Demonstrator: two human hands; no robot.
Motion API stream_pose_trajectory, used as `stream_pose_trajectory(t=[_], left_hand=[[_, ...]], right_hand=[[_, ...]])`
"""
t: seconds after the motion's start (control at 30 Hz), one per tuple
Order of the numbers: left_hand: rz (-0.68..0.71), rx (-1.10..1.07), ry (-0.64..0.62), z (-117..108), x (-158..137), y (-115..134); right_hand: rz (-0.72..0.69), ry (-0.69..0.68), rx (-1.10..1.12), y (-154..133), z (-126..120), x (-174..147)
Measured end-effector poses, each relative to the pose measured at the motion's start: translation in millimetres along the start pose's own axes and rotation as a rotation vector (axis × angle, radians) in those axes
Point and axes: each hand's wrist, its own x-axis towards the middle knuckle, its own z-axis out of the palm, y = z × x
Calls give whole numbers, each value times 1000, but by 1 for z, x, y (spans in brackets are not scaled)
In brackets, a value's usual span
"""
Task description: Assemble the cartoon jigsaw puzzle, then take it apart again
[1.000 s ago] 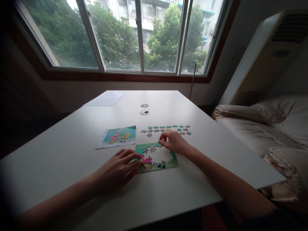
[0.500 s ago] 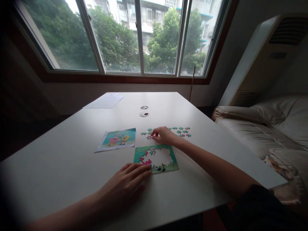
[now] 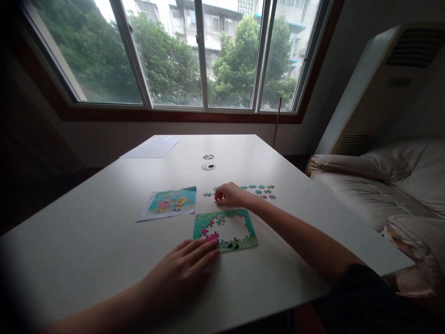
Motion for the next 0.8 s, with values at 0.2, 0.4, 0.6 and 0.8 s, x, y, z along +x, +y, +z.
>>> stream_pose_trajectory(t=[0.2,0.4,0.6,0.8], left_hand=[[1,4,-10,-1,0,0],[-11,-23,-10,-2,1,0],[0,-21,46,-4,1,-2],[-131,-189,148,-9,10,-24]], right_hand=[[87,-201,55,-1,-10,3],[62,-164,125,11,-10,-4],[13,93,284,7,-12,-39],[19,106,663,2,1,-73]])
